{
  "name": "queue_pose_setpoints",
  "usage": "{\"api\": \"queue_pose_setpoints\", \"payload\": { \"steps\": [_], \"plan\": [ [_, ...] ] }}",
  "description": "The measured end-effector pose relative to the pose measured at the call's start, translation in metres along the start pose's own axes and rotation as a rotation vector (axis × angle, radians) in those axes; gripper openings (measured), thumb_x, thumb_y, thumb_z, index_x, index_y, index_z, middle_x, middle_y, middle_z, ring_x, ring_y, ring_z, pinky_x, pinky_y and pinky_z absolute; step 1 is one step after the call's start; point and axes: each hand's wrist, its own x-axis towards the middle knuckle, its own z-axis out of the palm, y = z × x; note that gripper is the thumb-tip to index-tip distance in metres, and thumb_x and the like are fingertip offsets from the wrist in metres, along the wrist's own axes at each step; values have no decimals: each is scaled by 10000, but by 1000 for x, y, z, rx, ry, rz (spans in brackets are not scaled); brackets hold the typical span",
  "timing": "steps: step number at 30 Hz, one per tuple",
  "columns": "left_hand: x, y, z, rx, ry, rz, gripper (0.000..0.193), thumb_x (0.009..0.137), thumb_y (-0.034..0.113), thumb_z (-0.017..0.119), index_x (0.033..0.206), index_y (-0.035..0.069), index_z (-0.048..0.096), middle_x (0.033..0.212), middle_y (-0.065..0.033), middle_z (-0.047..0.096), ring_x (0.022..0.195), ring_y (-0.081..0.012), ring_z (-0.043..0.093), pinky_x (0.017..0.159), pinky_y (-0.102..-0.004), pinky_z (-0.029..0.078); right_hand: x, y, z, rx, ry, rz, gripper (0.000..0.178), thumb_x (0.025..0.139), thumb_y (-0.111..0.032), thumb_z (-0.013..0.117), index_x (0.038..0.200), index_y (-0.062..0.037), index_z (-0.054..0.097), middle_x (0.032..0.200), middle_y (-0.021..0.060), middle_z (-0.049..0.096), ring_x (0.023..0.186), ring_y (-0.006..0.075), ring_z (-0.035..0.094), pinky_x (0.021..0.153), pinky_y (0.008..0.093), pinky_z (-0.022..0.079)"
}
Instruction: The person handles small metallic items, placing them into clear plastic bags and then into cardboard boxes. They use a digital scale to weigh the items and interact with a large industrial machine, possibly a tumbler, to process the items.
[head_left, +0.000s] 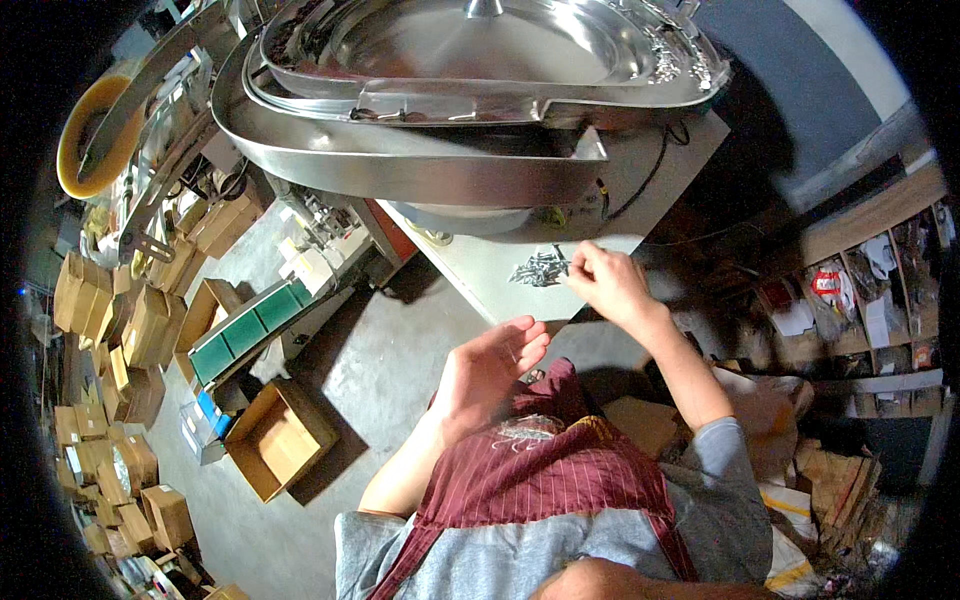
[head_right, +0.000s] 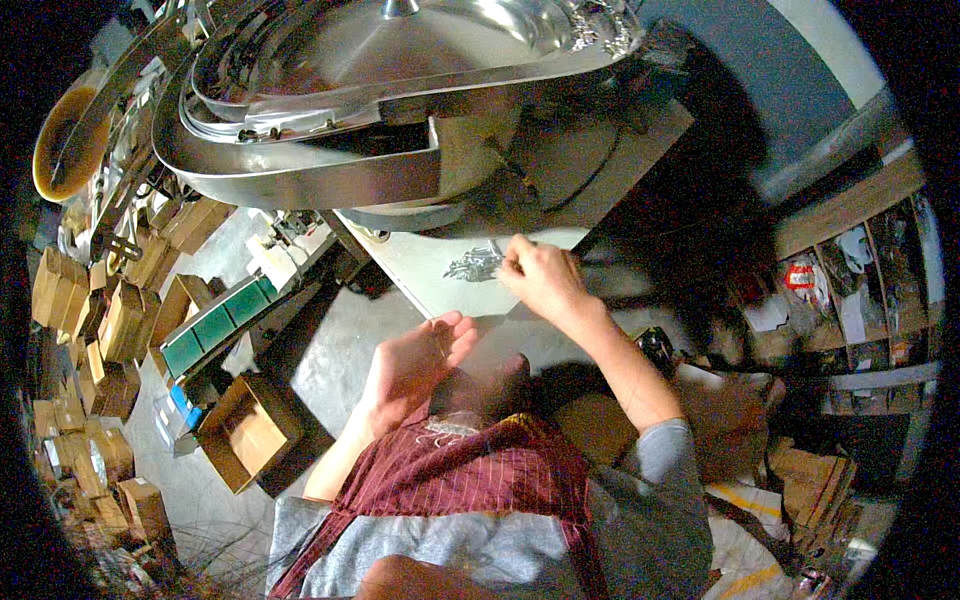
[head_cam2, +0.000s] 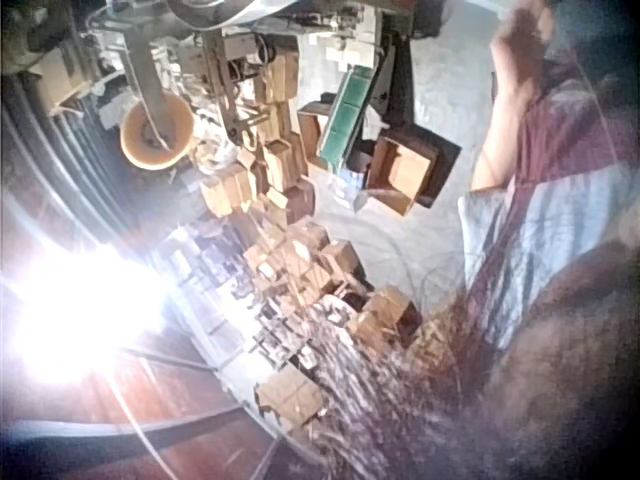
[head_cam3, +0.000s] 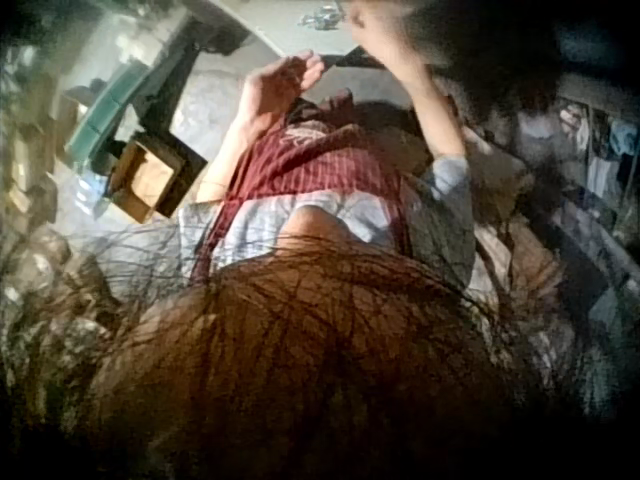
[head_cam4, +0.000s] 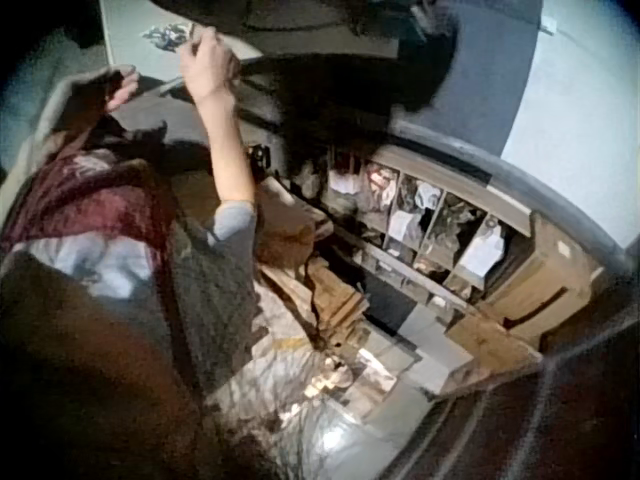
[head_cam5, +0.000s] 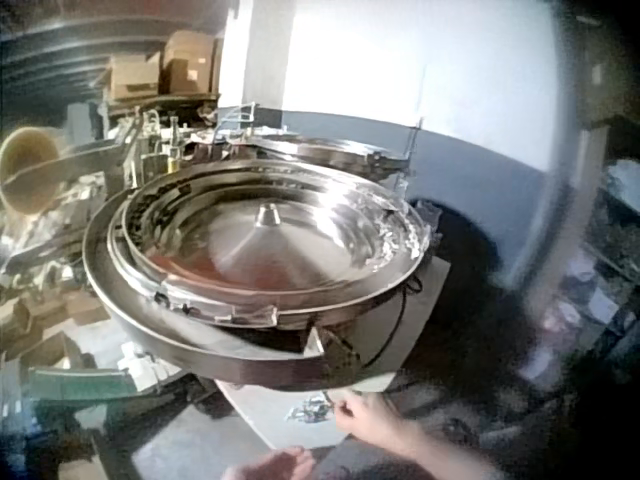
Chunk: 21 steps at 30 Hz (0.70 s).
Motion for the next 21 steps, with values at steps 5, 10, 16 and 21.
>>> {"api": "queue_pose_setpoints", "payload": {
  "steps": [5,10,16,21],
  "plan": [
    [10,-9,9,16,-33,9,392,1028,134,396,1318,-128,423,1325,-223,520,1244,-290,525,1126,-390,386,-7,12,27,-181,125,-67,187,857,-206,632,856,-35,555,756,157,671,690,369,667,621,475,521],
    [17,-11,3,-59,-75,21,408,1044,133,362,1340,-148,367,1349,-238,484,1250,-297,515,1142,-388,374,-20,4,11,267,129,-69,116,792,-77,711,850,-32,620,639,78,602,551,152,578,524,301,457],
    [25,-10,6,-168,-28,19,374,1043,97,361,1301,-172,381,1308,-261,496,1229,-324,524,1117,-393,413,-18,-11,-3,317,73,-209,187,854,-102,701,1017,-18,666,781,79,635,644,166,601,577,300,476],
    [29,-8,2,-141,-24,35,361,1039,100,377,1267,-177,415,1256,-262,532,1201,-336,543,1103,-395,424,3,10,20,-30,170,-223,153,875,-95,647,1007,-21,670,915,124,637,800,326,661,688,395,540]
  ]
}}
